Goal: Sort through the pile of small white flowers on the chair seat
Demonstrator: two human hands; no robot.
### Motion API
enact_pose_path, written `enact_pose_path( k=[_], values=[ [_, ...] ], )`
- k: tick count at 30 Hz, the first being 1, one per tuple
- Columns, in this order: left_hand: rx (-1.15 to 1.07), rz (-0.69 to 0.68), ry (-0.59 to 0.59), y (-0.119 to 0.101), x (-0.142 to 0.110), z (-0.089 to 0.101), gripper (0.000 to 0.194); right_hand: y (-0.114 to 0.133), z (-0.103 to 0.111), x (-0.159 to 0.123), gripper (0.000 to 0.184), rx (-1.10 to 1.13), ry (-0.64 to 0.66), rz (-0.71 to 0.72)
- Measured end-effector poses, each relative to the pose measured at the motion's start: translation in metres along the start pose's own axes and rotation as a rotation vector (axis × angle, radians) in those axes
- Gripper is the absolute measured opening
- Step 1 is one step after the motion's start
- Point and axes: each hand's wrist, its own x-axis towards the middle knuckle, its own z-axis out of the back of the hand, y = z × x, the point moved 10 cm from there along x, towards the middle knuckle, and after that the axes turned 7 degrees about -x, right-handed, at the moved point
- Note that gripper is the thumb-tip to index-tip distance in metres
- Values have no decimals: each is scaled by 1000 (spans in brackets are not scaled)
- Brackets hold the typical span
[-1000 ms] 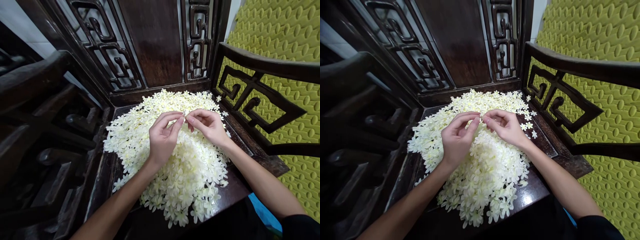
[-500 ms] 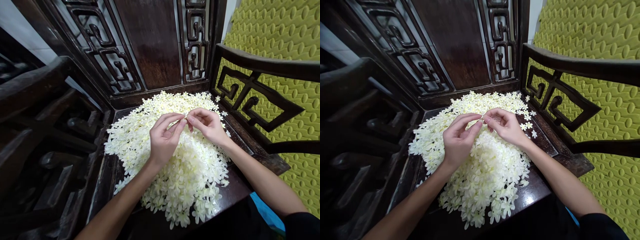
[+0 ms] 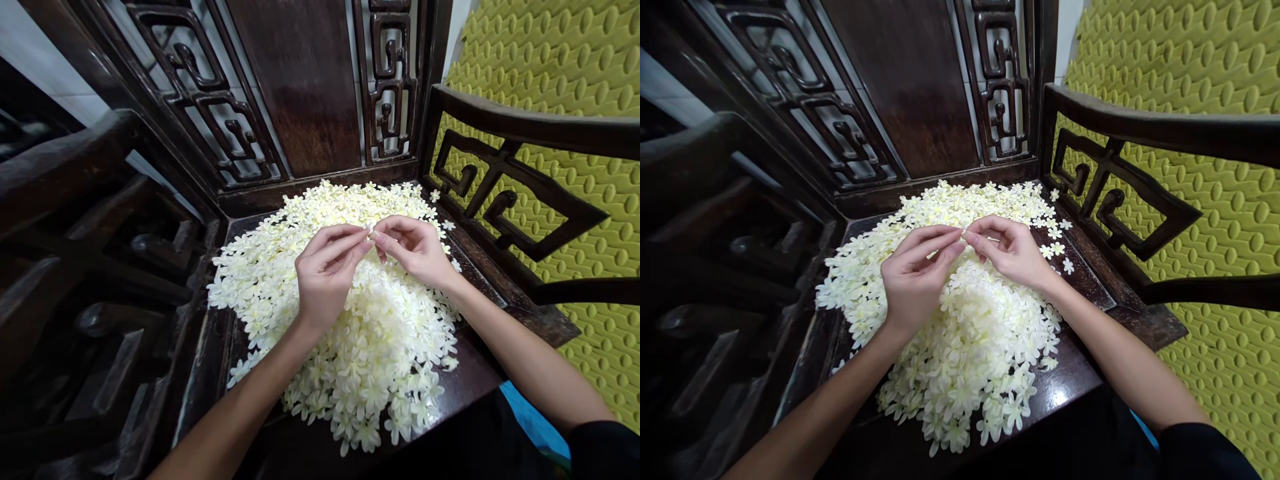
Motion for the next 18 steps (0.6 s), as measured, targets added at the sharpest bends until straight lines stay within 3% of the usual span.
enact_pose_path(
  k=[18],
  values=[
    [8, -1, -15, 0, 0, 1, 21, 3, -2, 0, 25, 13, -1, -4]
  ],
)
